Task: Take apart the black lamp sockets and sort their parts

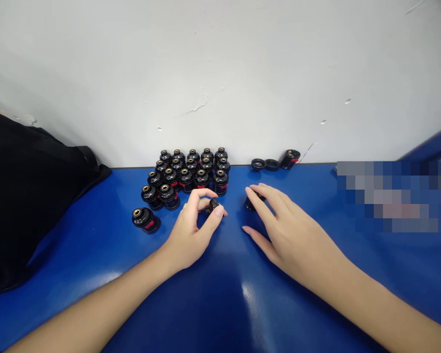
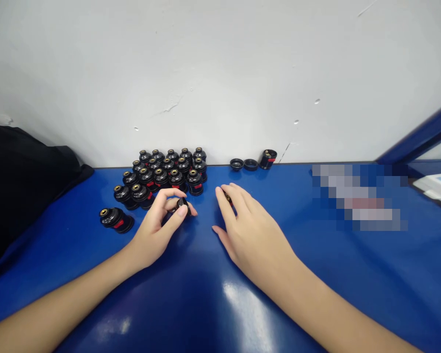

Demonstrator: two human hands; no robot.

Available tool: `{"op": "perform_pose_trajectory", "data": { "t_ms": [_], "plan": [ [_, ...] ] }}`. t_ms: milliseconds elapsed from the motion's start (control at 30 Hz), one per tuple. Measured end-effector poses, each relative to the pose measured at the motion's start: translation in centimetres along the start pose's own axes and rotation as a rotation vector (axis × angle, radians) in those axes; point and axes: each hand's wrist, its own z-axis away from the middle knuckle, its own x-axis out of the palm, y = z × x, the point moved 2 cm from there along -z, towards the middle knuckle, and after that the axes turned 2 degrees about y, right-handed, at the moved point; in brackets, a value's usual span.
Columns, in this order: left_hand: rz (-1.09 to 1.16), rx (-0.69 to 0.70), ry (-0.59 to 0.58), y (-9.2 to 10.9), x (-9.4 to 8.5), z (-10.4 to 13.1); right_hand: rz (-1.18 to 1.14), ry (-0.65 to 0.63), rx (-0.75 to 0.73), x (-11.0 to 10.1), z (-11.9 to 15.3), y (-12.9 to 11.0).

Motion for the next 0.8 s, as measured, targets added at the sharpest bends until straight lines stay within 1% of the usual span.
{"op": "perform_pose_trajectory", "data": {
  "t_ms": [133,367,433,567,700,800],
  "plan": [
    [-0.016,-0.002,-0.018,0.2,0.0,0.0,0.05,0.015,0.003,0.2,-0.1,1.5],
    [-0.119,0.023,-0.033,0.3,-0.1,0.1,0.12,0.004,0.102,0.8,0.0,6.4],
    [-0.131,0.022,-0.043,0.3,-0.1,0.2,0.146,-0.014,0.146,0.5,0.0,7.5],
    [-0.14,0.024,-0.048,0.2,-0.1,0.2,0.159,-0.095,0.282,0.1,-0.2,9.1],
    [-0.142,0.028,-0.046,0.1,-0.1,0.3,0.101,-0.078,0.364,0.6,-0.1,10.7],
    [-0.147,0.03,-0.047,0.1,-0.1,0.3,0.061,-0.076,0.419,1.1,-0.1,11.2]
  ]
}}
